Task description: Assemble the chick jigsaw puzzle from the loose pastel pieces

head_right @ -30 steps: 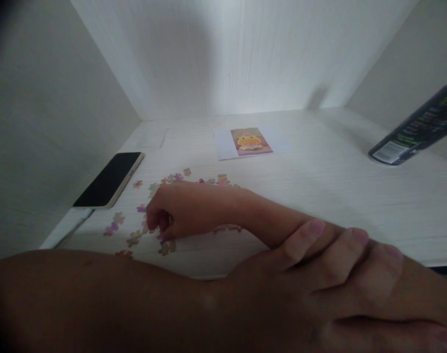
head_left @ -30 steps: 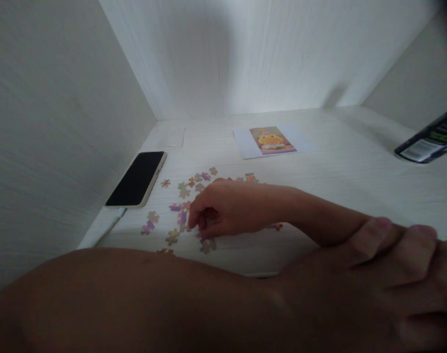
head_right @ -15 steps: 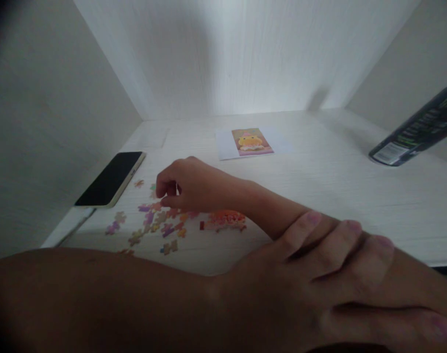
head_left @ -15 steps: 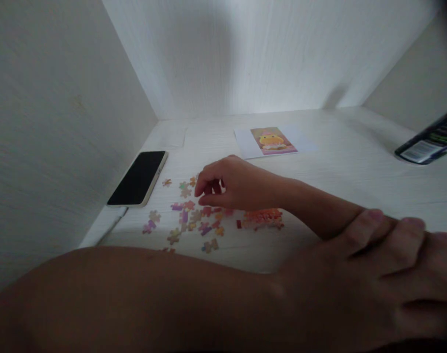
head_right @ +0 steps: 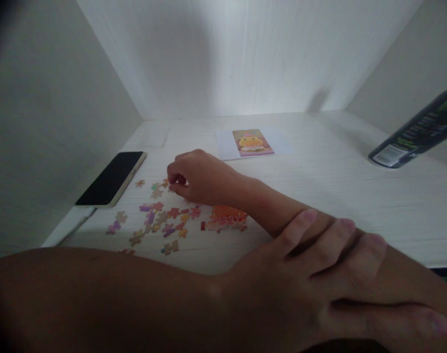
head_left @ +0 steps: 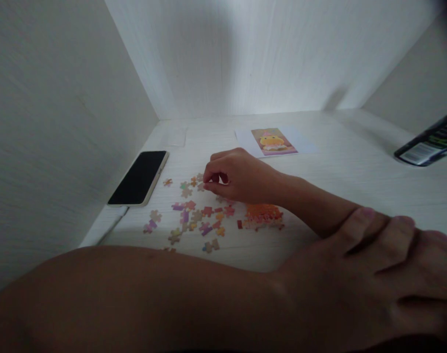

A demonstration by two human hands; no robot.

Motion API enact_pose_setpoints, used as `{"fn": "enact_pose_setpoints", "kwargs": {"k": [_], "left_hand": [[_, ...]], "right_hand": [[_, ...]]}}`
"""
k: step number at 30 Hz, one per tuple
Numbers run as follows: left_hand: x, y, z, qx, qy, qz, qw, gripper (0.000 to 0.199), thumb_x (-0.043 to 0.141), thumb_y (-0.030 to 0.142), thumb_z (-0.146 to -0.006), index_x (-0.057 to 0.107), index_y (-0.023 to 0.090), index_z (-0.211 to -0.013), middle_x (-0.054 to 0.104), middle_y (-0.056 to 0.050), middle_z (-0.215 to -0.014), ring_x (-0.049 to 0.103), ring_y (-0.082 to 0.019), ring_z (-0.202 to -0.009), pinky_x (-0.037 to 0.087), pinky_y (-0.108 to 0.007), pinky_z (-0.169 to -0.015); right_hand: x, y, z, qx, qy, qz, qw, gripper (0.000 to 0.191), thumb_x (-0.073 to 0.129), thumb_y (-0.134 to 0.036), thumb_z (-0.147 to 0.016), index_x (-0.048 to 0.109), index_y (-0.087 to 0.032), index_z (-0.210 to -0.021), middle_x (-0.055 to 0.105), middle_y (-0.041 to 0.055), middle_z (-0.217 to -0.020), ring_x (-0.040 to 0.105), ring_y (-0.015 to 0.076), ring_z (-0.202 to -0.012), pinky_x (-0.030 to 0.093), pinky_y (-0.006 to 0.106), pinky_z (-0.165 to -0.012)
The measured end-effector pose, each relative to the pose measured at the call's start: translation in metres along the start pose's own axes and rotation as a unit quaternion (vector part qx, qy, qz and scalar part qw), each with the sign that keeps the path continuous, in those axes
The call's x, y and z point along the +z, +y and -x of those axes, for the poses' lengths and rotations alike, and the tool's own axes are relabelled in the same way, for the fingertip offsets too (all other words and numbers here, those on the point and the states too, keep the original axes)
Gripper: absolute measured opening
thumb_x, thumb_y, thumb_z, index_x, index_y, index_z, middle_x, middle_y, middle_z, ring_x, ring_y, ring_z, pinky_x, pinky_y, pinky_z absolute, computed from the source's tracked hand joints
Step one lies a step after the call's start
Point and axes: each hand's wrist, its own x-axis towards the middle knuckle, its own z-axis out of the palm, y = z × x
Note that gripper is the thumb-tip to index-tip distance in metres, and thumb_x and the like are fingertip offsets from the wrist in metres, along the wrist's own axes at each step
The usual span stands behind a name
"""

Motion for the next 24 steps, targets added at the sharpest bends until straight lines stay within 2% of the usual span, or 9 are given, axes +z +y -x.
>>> {"fn": "enact_pose_setpoints", "kwargs": {"k": [2,4,8,13,18,24], "left_hand": [[0.0006,0.0,0.0007,-0.006,0.007,0.019,1.0,0.05,0.029,0.03,-0.103,0.053,0.049,-0.143,0.043,0.001,-0.156,0.04,-0.024,-0.146,0.025,-0.047,-0.127],[0.0014,0.0,0.0008,-0.008,0.01,0.02,1.0,0.05,0.031,0.031,-0.102,0.052,0.05,-0.144,0.043,0.001,-0.156,0.04,-0.023,-0.146,0.024,-0.044,-0.128],[0.0021,0.0005,0.0006,-0.005,0.002,0.022,1.0,0.051,0.029,0.03,-0.103,0.051,0.05,-0.144,0.042,0.001,-0.156,0.04,-0.024,-0.146,0.032,-0.046,-0.124],[0.0025,0.002,0.0014,-0.013,0.006,0.011,1.0,0.051,0.026,0.032,-0.103,0.05,0.051,-0.145,0.041,0.001,-0.157,0.038,-0.026,-0.147,0.03,-0.053,-0.122],[0.0027,0.0006,0.0003,-0.015,0.008,0.017,1.0,0.05,0.028,0.032,-0.103,0.051,0.052,-0.143,0.042,0.002,-0.156,0.04,-0.023,-0.146,0.022,-0.046,-0.128],[0.0016,-0.0012,0.0006,0.003,-0.006,0.023,1.0,0.053,0.027,0.03,-0.102,0.05,0.05,-0.145,0.041,0.001,-0.157,0.037,-0.026,-0.148,0.025,-0.05,-0.127]], "right_hand": [[0.0011,0.0,-0.0001,-0.007,-0.002,0.004,1.0,0.014,0.064,-0.016,-0.089,0.076,-0.011,-0.086,0.065,0.0021,-0.078,0.051,0.009,-0.069,0.035,0.024,-0.069],[0.0022,-0.0003,-0.0006,-0.011,-0.004,0.006,1.0,0.014,0.064,-0.016,-0.089,0.077,-0.01,-0.086,0.066,0.0025,-0.078,0.051,0.0089,-0.068,0.035,0.024,-0.068],[0.0027,-0.0014,-0.0014,-0.008,-0.011,0.009,1.0,0.015,0.063,-0.015,-0.089,0.077,-0.01,-0.084,0.066,0.0026,-0.076,0.051,0.0086,-0.066,0.035,0.024,-0.068],[0.0032,-0.0018,-0.0008,-0.005,-0.025,0.011,1.0,0.018,0.061,-0.017,-0.089,0.077,-0.011,-0.085,0.068,0.0037,-0.078,0.051,0.0095,-0.067,0.036,0.025,-0.069],[0.0043,-0.0012,-0.0003,-0.002,-0.031,0.01,0.999,0.019,0.06,-0.017,-0.089,0.077,-0.012,-0.085,0.069,0.004,-0.079,0.052,0.01,-0.067,0.036,0.026,-0.069],[0.0026,-0.0029,0.0003,0.007,-0.051,0.014,0.999,0.019,0.059,-0.019,-0.089,0.077,-0.012,-0.085,0.069,0.0046,-0.079,0.051,0.0103,-0.066,0.036,0.026,-0.068]]}}
